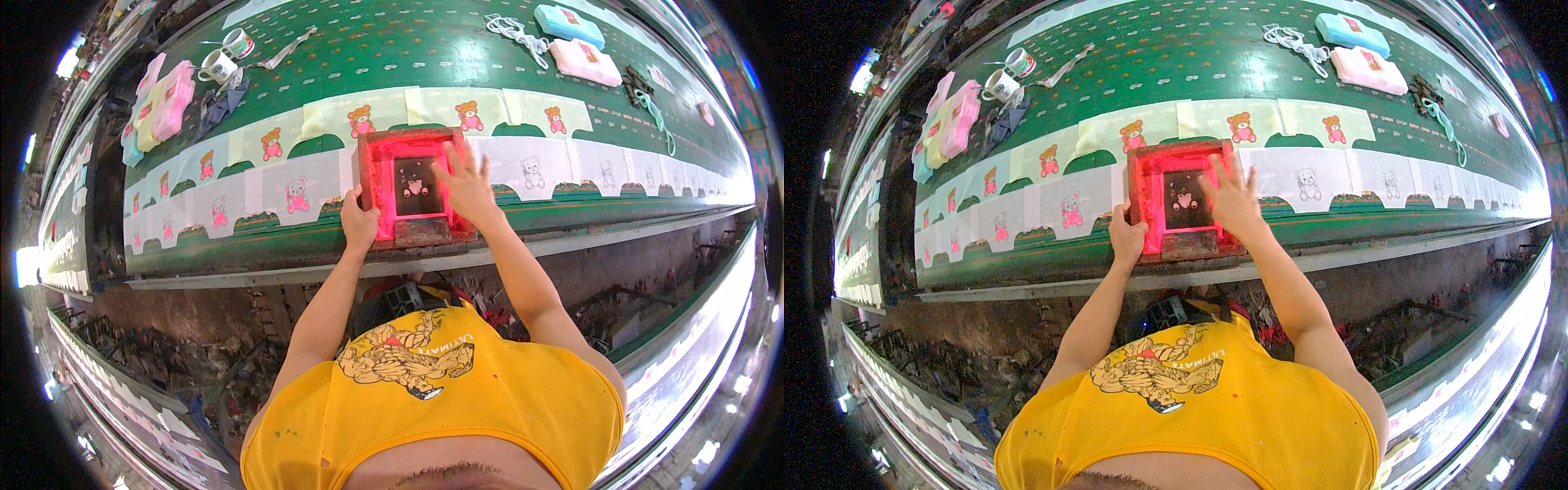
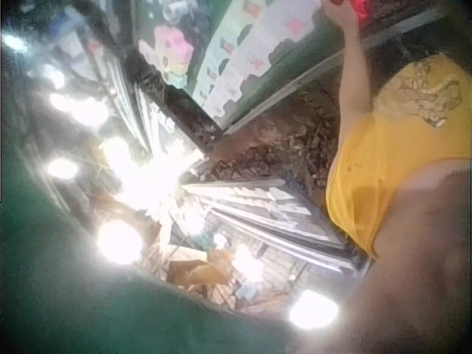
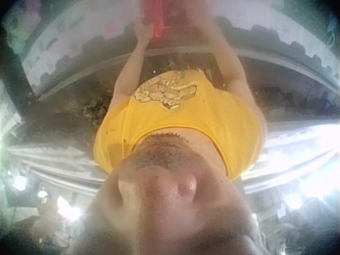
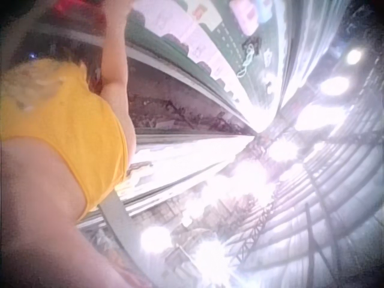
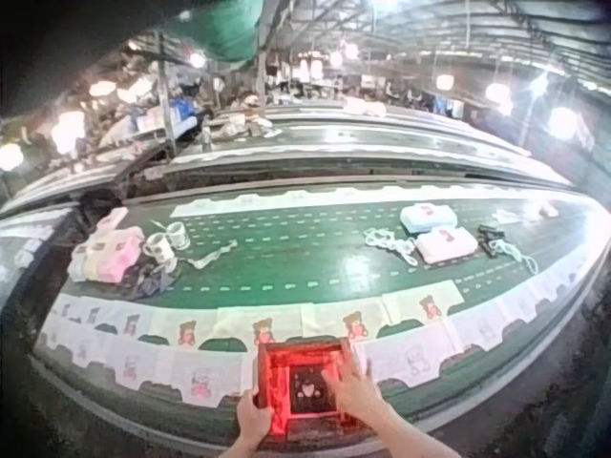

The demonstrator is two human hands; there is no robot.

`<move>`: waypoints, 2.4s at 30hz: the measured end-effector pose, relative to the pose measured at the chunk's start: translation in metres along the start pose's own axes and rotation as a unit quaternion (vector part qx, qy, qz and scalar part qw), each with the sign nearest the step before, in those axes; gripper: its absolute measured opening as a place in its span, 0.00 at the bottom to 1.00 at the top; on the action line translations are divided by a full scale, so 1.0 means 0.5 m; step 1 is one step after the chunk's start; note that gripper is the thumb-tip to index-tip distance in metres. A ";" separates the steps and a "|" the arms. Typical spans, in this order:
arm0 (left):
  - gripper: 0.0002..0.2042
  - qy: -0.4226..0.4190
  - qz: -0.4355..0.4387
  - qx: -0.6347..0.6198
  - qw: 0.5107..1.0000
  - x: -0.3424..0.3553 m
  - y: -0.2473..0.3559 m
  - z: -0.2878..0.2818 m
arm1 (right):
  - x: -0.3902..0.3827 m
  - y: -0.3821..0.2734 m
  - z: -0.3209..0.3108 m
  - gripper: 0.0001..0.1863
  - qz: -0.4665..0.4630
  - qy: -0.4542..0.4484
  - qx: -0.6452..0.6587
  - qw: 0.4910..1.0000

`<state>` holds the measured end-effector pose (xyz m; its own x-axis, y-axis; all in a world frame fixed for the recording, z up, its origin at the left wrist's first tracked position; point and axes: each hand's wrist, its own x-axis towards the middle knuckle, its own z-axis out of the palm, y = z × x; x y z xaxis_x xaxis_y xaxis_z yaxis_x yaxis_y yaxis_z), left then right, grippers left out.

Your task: The person uses a red square stencil to apply pink ink onto a long green textile moving on a conveyor belt. They repeatedly dip the stencil into ink and press it onto the fabric to create a repeating pattern of teddy bear images.

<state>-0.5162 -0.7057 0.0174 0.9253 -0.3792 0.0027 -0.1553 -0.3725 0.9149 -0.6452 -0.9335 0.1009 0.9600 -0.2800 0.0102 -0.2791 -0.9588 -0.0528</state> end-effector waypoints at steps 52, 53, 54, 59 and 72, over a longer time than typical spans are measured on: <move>0.29 -0.004 0.019 0.011 1.000 0.002 -0.030 0.015 | 0.161 0.000 0.071 0.10 -0.041 0.172 0.247 0.953; 0.29 -0.001 0.020 0.011 1.000 0.003 -0.032 0.013 | 0.150 -0.006 0.072 0.09 -0.038 0.154 0.247 0.956; 0.29 -0.003 0.010 0.012 1.000 0.003 -0.033 0.010 | 0.126 -0.014 0.073 0.09 -0.034 0.135 0.247 0.959; 0.28 0.001 0.018 0.027 0.999 0.000 -0.010 0.005 | -0.058 -0.075 0.079 0.15 -0.056 0.142 0.244 0.958; 0.26 -0.004 0.018 0.018 1.000 0.010 -0.011 0.009 | -0.175 -0.029 0.091 0.22 0.268 0.229 0.280 0.893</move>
<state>-0.5123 -0.7095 0.0108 0.9161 -0.3997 0.0315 -0.2003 -0.3883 0.8995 -0.7239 -0.8930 0.0553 0.5448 -0.8053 0.2339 -0.5164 -0.5419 -0.6631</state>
